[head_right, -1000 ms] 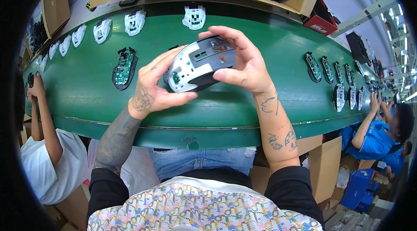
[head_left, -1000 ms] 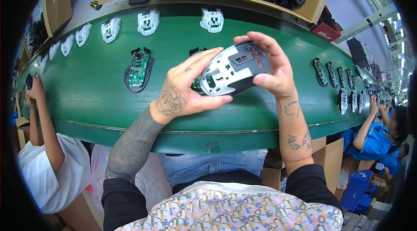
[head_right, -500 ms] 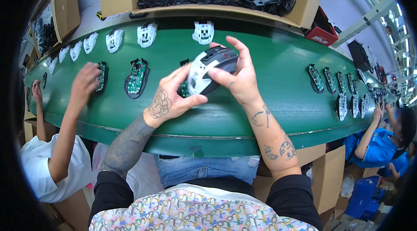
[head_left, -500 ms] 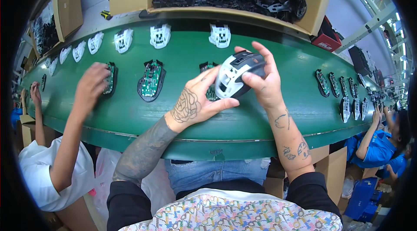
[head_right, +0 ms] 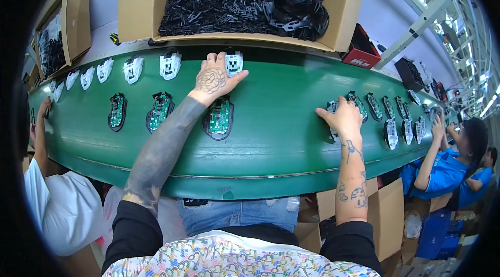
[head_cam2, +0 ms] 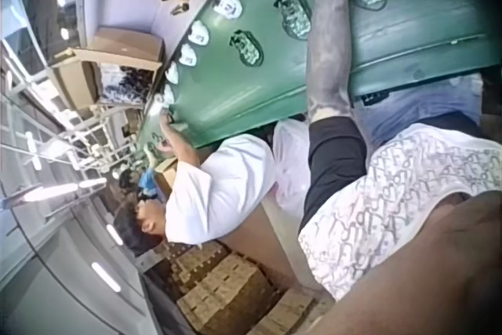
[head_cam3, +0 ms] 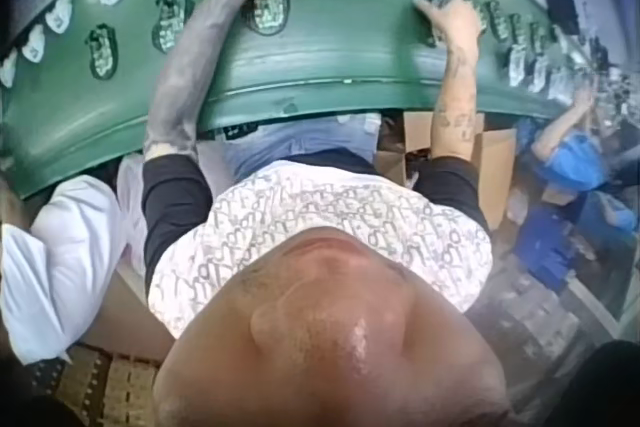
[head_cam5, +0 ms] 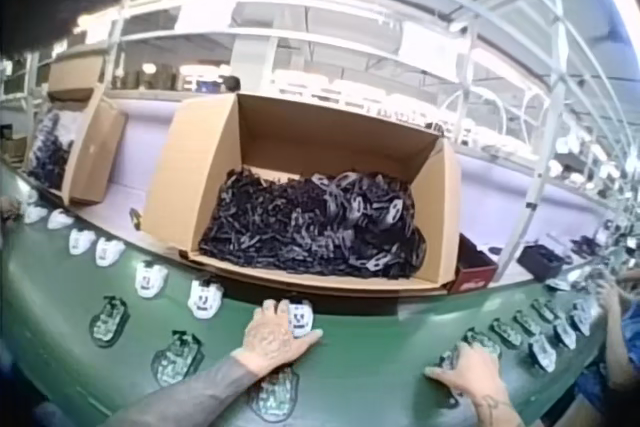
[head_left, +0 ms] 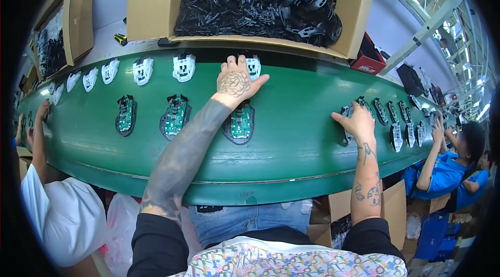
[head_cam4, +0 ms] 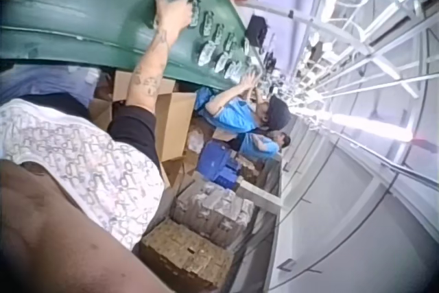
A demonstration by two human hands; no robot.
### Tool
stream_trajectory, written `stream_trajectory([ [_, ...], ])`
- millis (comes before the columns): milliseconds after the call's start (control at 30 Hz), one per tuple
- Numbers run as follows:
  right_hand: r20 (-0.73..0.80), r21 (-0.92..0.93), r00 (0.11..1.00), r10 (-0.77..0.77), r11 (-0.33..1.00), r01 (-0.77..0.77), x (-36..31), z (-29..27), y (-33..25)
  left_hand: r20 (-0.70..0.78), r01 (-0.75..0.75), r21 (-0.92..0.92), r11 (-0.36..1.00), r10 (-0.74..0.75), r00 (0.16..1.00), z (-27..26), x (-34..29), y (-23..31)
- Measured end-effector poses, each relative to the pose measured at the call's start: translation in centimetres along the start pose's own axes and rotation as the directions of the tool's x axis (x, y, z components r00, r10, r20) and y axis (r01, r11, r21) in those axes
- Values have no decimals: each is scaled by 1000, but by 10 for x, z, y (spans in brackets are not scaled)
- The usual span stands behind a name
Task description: The person assembles small electronic devices by hand at a green workbench. They pick up white plastic casings and black rubber grips, fit the grips onto the casings, and place the completed units on the table. The process is repeated for multiple units in a repetitive assembly line fashion.
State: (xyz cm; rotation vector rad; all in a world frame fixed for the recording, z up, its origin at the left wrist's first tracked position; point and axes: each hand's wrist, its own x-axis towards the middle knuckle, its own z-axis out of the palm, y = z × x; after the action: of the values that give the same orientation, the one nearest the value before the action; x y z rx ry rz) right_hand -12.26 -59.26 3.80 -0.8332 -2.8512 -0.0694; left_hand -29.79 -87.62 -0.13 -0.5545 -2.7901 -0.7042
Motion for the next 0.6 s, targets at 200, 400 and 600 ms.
stream_trajectory([
  [200,-410,288,833,-371,814,505,49,-11,-74,65,16,128,992,-24,998,11,26,-6],
  [400,-289,327,817,-499,750,574,145,-7,-166,65,82,-281,956,-66,996,-18,-5,-23],
  [600,101,287,812,-574,799,529,153,-35,-198,410,461,-845,-270,224,884,-63,-77,-57],
])
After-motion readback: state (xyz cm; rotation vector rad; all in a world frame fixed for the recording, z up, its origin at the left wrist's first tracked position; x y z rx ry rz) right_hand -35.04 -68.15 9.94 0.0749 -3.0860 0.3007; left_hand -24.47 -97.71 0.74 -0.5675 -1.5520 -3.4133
